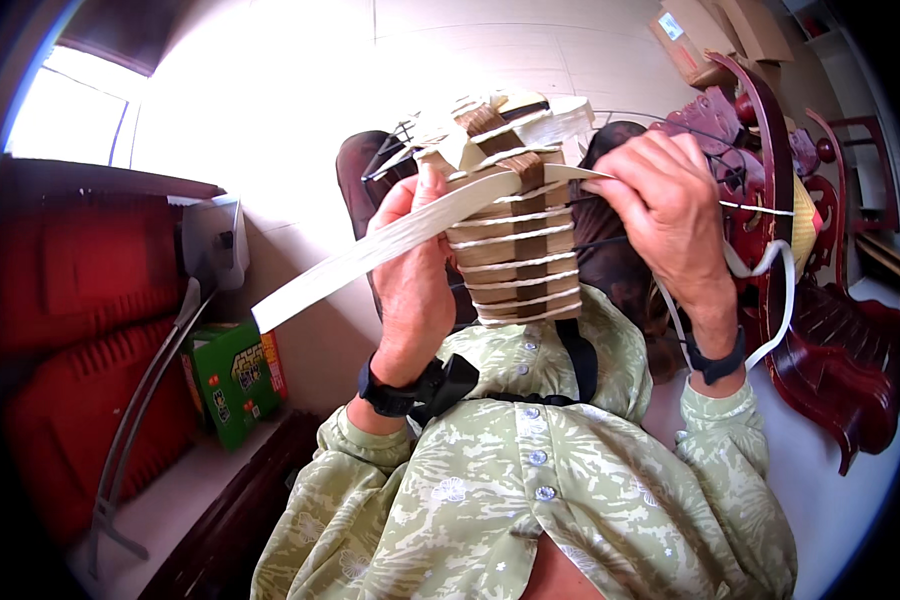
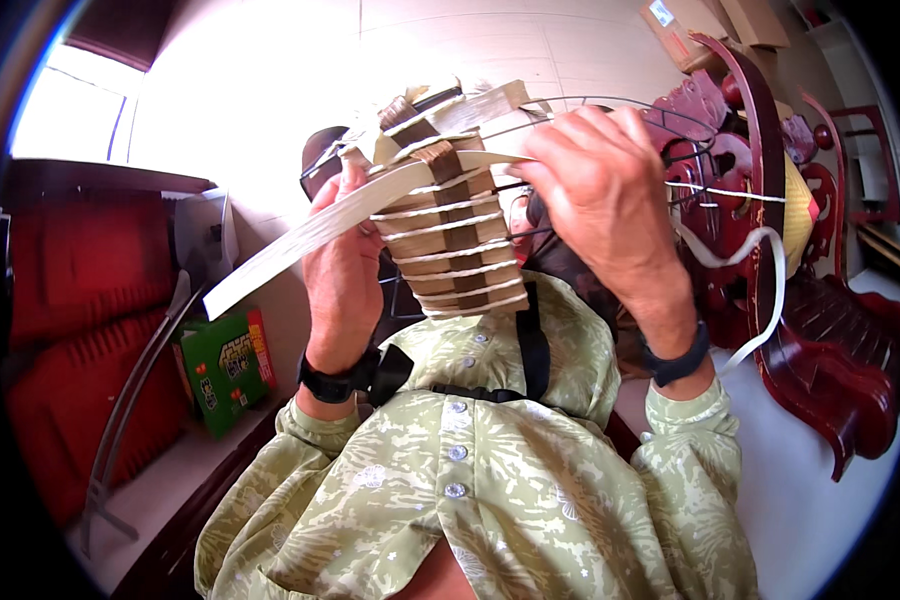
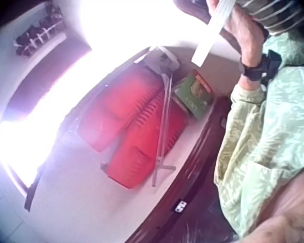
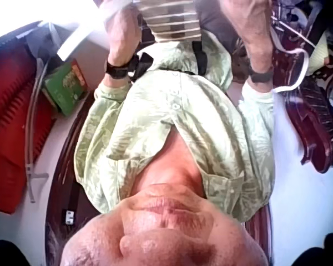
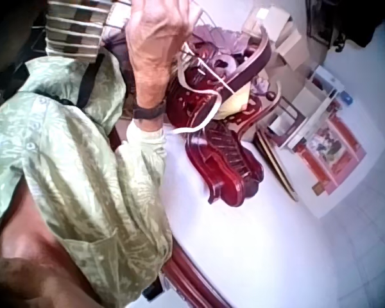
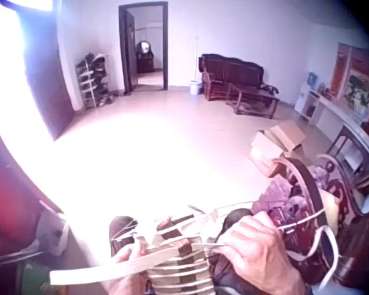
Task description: The person weaves a light-colored material through the wire frame of a basket by hand, threading long strips over and under the frame's vertical ribs.
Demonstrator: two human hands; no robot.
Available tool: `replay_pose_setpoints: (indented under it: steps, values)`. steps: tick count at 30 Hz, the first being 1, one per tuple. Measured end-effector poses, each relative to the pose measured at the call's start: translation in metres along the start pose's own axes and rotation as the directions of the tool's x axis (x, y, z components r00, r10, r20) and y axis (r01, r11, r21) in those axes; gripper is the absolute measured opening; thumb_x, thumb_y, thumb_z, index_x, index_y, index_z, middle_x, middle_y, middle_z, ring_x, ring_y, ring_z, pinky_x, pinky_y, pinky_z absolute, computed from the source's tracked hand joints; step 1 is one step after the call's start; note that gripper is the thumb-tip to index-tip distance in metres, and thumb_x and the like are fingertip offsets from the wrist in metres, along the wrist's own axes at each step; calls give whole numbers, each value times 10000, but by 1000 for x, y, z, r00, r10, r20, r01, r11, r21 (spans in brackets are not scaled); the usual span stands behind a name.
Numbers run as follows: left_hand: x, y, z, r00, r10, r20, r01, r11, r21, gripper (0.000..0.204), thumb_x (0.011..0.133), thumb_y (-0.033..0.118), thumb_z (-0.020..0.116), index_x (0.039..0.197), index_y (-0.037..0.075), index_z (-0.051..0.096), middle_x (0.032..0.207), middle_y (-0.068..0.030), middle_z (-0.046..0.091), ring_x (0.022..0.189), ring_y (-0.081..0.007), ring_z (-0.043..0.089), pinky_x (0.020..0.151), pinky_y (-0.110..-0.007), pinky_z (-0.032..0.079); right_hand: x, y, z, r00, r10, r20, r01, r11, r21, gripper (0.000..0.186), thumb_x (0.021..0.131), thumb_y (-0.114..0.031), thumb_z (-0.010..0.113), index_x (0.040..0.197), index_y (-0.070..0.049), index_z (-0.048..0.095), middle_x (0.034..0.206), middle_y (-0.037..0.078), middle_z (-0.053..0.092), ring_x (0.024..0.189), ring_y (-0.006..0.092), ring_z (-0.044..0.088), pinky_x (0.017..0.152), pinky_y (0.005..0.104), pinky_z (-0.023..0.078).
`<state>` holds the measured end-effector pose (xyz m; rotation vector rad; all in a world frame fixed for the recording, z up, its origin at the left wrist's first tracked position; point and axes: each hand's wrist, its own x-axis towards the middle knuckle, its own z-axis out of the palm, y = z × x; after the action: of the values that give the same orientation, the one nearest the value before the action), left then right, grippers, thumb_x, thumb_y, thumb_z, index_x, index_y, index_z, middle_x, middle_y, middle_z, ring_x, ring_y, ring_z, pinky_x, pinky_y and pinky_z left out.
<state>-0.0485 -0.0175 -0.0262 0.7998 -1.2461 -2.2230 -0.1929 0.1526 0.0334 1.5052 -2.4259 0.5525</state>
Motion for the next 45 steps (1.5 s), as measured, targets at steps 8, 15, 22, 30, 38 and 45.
replay_pose_setpoints:
  steps: [8, 15, 22, 30, 38, 45]
  values:
    - [-31, -15, -4, 985, -159, 65, 169, 966, -194, 240, 1040, 266, 560, 1092, 38, 612, 946, 16, 629, 815, -39, 556, 698, -210, 443, -75, 180, -123, 591, 652, -476, -795, 368, -483, 379, 944, -458, 566, 1129, -140, 656, 972, 206, 676, 938, 389, 668, 792, 478, 493]
    - [-27, -26, 5, 983, -161, 93, 182, 935, -304, 264, 1060, 244, 506, 1188, 24, 576, 1064, -27, 653, 867, -90, 610, 772, -257, 500, -35, 29, -69, 835, 361, -414, -442, 889, -117, 196, 939, -118, 663, 1128, -72, 691, 1060, 94, 701, 976, 252, 668, 861, 357, 522]
    - [-31, -37, 35, 970, -223, 96, 242, 847, -473, 420, 1060, 375, 438, 1335, 58, 465, 1209, -63, 591, 955, -155, 554, 804, -301, 451, -4, -19, 30, 941, 318, -110, -302, 942, 146, 274, 988, -294, 596, 964, -33, 675, 747, 124, 654, 752, 319, 582, 833, 406, 418]
    - [-52, -34, 45, 940, -213, 268, 254, 959, -129, 656, 979, 60, 603, 1496, 69, 199, 1367, -85, 408, 1128, -143, 506, 898, -325, 505, 3, 18, 60, 850, 477, -226, -401, 862, 312, 302, 964, -339, 653, 847, -65, 701, 724, 52, 707, 644, 199, 579, 568, 346, 474]
    - [-97, -6, 40, 765, -424, 484, 546, 826, -139, 796, 1012, 39, 532, 1569, 91, -35, 1618, -191, 101, 1335, -322, 465, 905, -395, 584, 10, 36, 48, 966, 250, -64, -204, 892, 403, 161, 937, -247, 697, 981, -101, 749, 766, 63, 612, 605, 196, 599, 566, 326, 476]
    - [-91, 37, -28, 782, -516, 350, 372, 837, 402, 389, 1011, 143, 602, 1345, -50, 548, 1072, -92, 685, 994, -107, 625, 836, -275, 533, -10, 10, 88, 986, -46, -162, 102, 930, 353, 153, 862, -173, 761, 802, -63, 674, 633, 45, 564, 687, 243, 516, 673, 347, 465]
